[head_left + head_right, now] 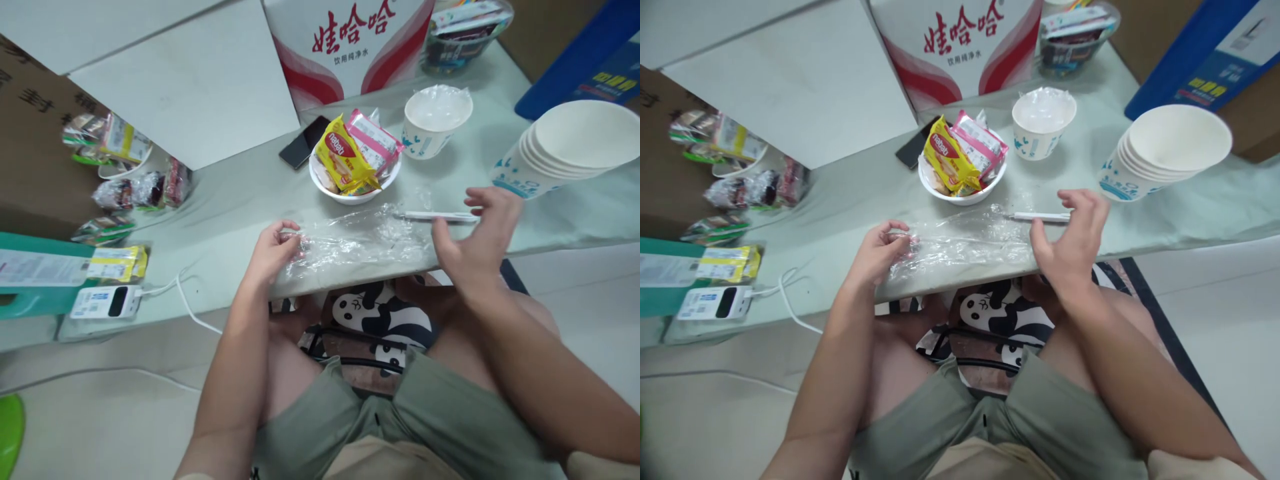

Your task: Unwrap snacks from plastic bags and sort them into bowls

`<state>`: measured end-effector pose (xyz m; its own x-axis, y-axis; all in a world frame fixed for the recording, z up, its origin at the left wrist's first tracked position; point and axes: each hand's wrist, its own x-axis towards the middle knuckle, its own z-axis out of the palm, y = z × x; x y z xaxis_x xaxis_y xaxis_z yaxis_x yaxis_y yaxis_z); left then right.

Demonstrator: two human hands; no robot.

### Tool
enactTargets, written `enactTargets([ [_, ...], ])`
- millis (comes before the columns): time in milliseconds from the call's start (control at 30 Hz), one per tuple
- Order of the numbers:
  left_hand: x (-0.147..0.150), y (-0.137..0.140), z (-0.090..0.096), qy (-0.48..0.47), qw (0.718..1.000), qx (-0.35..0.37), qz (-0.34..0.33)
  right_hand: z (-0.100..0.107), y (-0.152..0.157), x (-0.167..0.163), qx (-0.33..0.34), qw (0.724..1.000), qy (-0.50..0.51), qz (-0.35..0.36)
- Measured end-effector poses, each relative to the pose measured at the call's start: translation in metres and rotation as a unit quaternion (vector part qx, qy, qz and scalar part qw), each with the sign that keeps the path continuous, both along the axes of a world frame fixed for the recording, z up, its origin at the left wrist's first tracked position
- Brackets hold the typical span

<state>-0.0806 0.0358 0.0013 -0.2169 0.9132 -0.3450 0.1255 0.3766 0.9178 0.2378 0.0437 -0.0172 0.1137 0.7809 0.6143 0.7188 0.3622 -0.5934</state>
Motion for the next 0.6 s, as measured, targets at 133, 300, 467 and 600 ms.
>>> enactTargets([
  [133,0.007,-0.001,0.004,-0.021,1.000,-0.012,0.020,-0.002,-0.027,-0.034,0.050,0.961,-0.115,0.246],
  [300,0.017,-0.007,0.016,-0.124,0.992,-0.020,0.003,-0.011,-0.039,-0.076,-0.077,0.933,-0.203,0.287],
  [467,0.011,-0.009,0.017,-0.171,0.985,-0.005,-0.004,-0.002,-0.034,-0.069,-0.180,0.937,-0.003,0.299],
  [600,0.019,-0.009,0.007,-0.200,0.979,0.018,-0.038,0.010,-0.030,-0.059,-0.418,0.737,0.393,0.356],
])
